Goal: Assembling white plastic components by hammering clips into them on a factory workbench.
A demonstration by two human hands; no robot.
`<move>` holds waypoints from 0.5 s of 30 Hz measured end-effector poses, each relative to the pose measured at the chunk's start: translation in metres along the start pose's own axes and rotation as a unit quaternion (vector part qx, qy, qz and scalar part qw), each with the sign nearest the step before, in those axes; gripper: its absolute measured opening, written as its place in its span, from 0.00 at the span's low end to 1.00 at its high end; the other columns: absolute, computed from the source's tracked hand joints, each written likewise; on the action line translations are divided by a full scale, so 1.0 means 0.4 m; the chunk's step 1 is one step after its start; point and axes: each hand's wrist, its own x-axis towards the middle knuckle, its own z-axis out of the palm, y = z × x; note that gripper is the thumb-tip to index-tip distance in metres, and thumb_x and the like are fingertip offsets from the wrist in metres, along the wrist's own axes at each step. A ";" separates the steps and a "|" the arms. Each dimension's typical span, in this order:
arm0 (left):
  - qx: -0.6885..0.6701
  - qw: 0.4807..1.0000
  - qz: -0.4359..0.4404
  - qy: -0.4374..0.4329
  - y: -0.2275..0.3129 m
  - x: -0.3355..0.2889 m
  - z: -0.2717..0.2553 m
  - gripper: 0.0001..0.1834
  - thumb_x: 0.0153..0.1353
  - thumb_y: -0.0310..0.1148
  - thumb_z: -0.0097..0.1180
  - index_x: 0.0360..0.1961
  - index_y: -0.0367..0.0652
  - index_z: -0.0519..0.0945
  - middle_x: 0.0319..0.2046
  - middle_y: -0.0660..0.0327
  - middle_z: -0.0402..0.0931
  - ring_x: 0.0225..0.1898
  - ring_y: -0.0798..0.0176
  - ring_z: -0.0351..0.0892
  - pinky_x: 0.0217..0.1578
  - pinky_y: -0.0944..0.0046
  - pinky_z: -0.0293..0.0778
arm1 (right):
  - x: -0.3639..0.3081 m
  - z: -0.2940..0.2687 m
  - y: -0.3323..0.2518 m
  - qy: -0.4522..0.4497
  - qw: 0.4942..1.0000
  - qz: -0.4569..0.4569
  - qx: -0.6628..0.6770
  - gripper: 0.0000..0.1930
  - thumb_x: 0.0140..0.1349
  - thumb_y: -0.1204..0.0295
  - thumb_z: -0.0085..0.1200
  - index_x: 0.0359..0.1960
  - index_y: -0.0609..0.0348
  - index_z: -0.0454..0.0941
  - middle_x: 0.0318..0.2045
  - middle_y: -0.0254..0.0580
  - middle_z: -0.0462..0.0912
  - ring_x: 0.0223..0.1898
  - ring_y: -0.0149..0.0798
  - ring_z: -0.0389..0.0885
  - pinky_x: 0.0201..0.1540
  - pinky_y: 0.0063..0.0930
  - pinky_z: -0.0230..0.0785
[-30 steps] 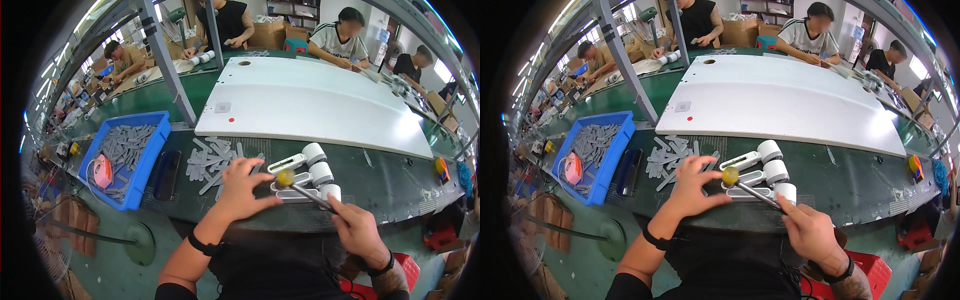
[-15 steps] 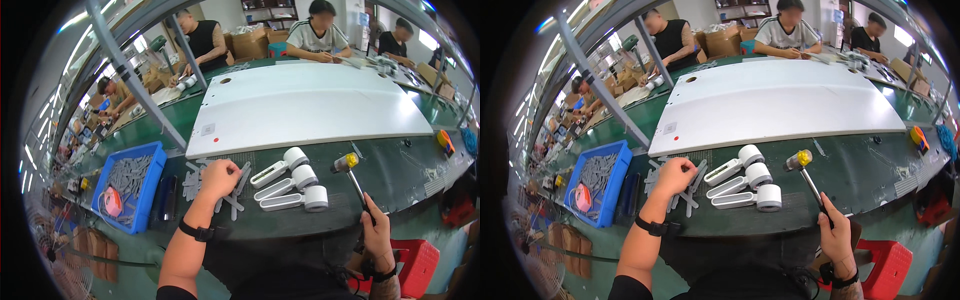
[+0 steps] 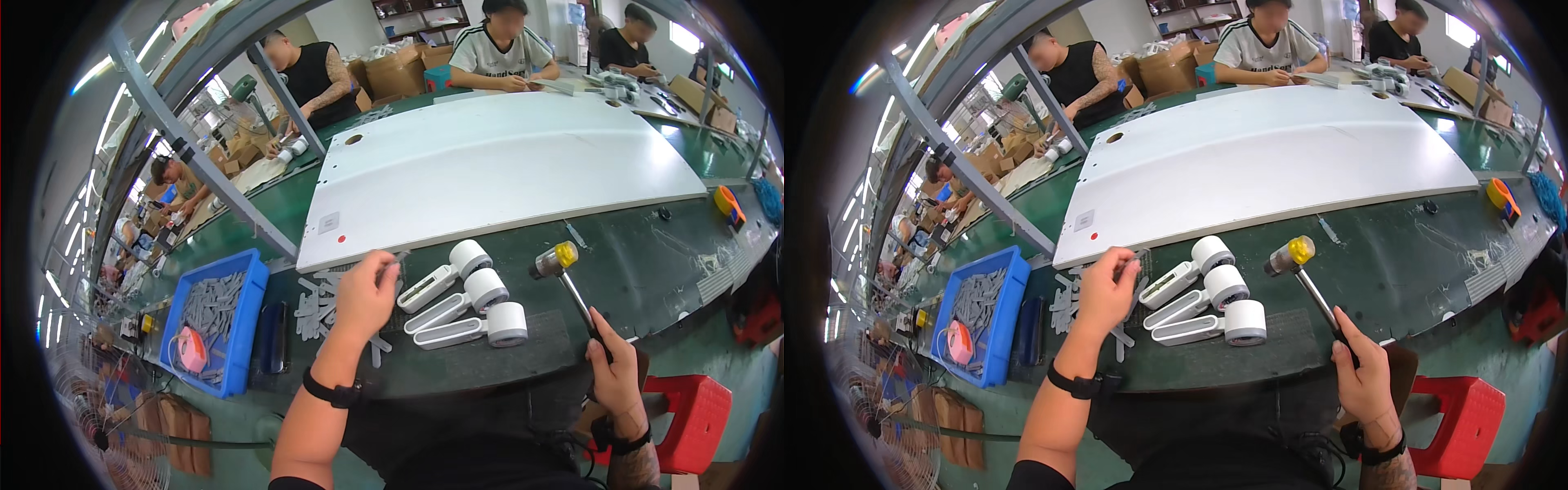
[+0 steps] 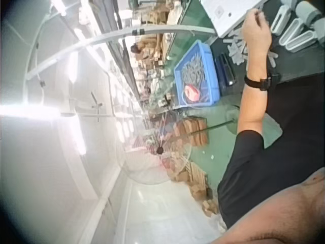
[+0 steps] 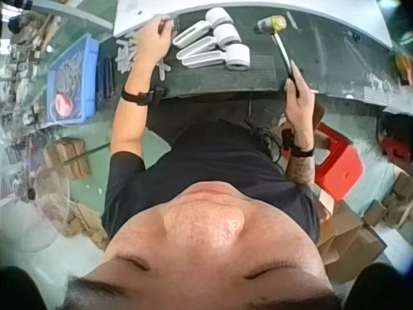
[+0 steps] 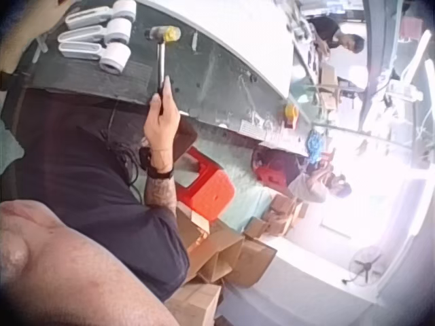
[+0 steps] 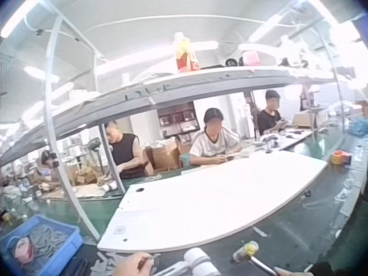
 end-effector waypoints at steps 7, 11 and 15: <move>-0.091 0.976 0.191 -0.056 0.045 -0.021 0.060 0.14 0.76 0.30 0.62 0.58 0.41 0.90 0.40 0.54 0.85 0.38 0.57 0.85 0.41 0.58 0.78 | -0.001 -0.001 -0.005 -0.008 1.000 0.006 -0.003 0.26 0.76 0.78 0.56 0.75 0.63 0.77 0.41 0.52 0.88 0.41 0.40 0.85 0.55 0.29 0.76; -0.081 0.986 0.146 -0.001 0.043 -0.017 0.086 0.14 0.72 0.33 0.69 0.55 0.41 0.91 0.39 0.54 0.87 0.40 0.56 0.88 0.41 0.59 0.80 | 0.002 -0.009 -0.009 -0.019 1.000 0.004 -0.005 0.26 0.76 0.78 0.56 0.75 0.63 0.78 0.45 0.55 0.90 0.44 0.43 0.88 0.58 0.31 0.77; -0.062 0.994 0.084 0.005 0.072 -0.028 0.099 0.10 0.69 0.33 0.72 0.47 0.41 0.93 0.39 0.55 0.88 0.39 0.56 0.88 0.40 0.58 0.81 | 0.006 -0.006 -0.017 -0.024 0.999 -0.002 -0.032 0.26 0.75 0.78 0.57 0.74 0.62 0.78 0.49 0.60 0.90 0.49 0.51 0.91 0.59 0.34 0.78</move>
